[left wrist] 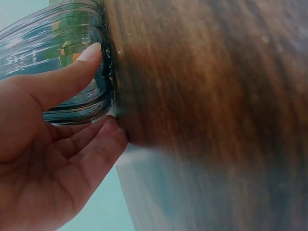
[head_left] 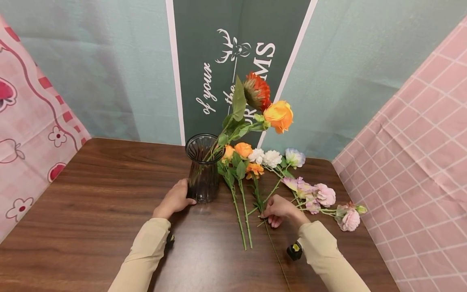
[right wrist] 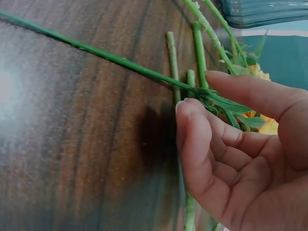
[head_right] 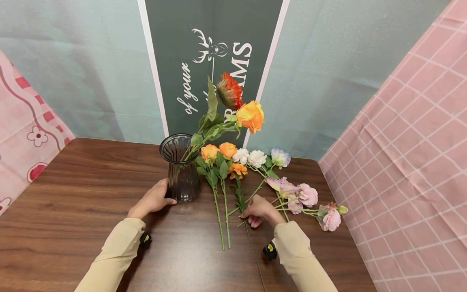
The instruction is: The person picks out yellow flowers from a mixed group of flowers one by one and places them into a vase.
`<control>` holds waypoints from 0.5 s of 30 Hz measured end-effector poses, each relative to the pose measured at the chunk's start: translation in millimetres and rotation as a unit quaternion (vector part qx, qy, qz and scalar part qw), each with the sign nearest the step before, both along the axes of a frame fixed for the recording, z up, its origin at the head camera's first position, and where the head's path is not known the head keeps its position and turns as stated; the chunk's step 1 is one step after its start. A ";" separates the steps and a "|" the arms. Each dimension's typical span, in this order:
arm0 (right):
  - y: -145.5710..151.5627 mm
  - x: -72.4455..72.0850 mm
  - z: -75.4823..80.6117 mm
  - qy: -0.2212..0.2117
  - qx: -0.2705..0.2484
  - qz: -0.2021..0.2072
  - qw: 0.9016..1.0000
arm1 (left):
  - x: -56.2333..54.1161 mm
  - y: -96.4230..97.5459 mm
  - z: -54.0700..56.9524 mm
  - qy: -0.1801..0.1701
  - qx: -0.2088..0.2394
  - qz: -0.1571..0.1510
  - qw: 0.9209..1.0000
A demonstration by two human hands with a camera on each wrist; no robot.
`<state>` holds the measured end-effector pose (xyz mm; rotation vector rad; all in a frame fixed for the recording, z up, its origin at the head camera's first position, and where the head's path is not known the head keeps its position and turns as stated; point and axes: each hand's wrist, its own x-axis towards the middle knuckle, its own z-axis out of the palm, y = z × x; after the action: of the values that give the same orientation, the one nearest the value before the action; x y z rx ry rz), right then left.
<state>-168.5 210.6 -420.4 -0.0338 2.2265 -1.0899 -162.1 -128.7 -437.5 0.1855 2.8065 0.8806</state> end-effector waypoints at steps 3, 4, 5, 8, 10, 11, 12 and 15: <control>-0.1 1.8 -2.3 -0.003 0.010 0.000 1.000 | -0.2 0.3 -0.1 0.002 -0.002 -0.001 1.000; -0.2 2.3 -2.6 -0.005 0.013 0.000 1.000 | -0.2 0.4 -0.1 0.002 -0.002 -0.002 1.000; -0.2 2.7 -2.9 -0.006 0.015 0.001 1.000 | -0.1 0.6 0.0 0.002 -0.003 -0.002 1.000; -0.8 3.8 -2.6 -0.004 0.019 0.000 1.000 | 0.3 0.6 0.1 0.000 -0.003 -0.002 1.000; -1.5 4.5 -2.1 0.000 0.023 0.002 1.000 | 0.3 0.6 0.2 -0.001 -0.003 -0.001 1.000; -2.0 5.0 -1.5 0.003 0.024 0.002 1.000 | 0.4 0.6 0.4 -0.002 -0.003 -0.001 1.000; -2.5 5.5 -1.1 0.004 0.025 0.000 1.000 | 0.5 0.7 0.6 -0.002 -0.003 -0.002 1.000; -3.6 6.3 -1.0 0.007 0.030 -0.005 1.000 | 0.4 0.6 0.5 0.000 -0.002 -0.001 1.000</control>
<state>-162.2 207.0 -421.4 -0.0042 2.2723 -1.0300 -161.7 -128.1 -437.0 0.1873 2.8069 0.8738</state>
